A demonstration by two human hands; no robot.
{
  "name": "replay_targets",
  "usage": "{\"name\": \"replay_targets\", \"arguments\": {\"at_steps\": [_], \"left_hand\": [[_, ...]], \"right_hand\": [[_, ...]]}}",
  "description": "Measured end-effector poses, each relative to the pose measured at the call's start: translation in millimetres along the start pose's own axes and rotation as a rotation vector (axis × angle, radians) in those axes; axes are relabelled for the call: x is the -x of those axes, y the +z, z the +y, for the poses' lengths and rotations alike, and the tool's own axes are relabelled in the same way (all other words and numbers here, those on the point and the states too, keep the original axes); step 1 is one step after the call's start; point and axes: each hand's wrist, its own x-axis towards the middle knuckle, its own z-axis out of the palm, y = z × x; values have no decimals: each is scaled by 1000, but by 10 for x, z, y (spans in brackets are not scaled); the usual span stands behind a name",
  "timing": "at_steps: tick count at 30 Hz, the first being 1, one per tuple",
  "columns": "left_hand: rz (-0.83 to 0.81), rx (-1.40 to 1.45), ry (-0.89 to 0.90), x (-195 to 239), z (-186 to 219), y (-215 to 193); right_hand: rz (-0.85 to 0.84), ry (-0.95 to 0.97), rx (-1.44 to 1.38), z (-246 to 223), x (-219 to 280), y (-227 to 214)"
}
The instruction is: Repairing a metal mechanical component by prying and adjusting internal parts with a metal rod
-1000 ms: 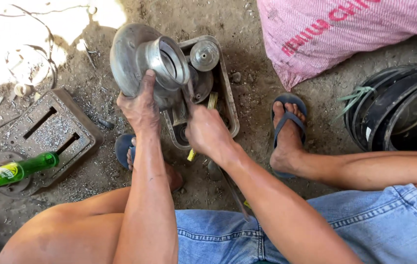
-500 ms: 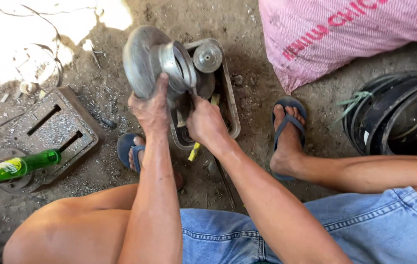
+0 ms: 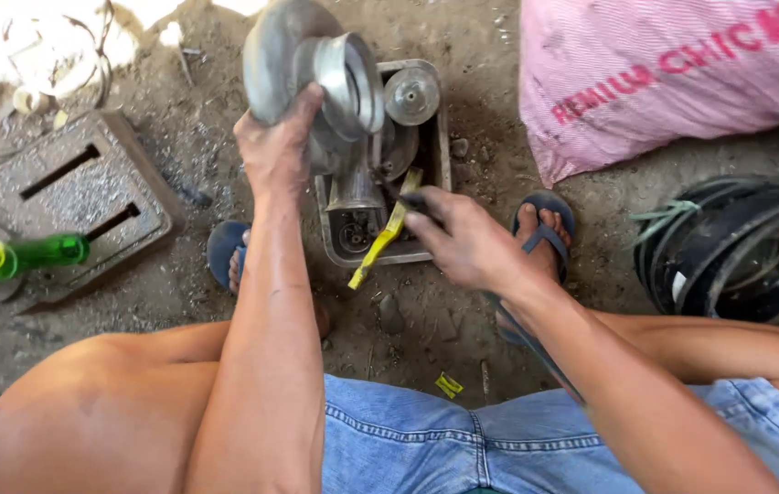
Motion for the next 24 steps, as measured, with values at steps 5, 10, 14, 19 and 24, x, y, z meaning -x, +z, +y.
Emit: {"name": "replay_targets", "arguments": {"at_steps": [5,10,14,19,24], "left_hand": [[-22,-25,98,-129,-65,42],[-76,-70,307,-176,-39,117],[-33,-57,290,-125,-14,104],[-6,-110,199,-105,10,97],[-7,-68,184,-57,34,89]], "right_hand": [[338,202,176,437,-323,-166],[189,195,234,199,-669,-402],[214,77,512,-29,-838,-349],[385,-162,812,210,-1011,-303],[300,-213,752,-7,-652,-311]]}}
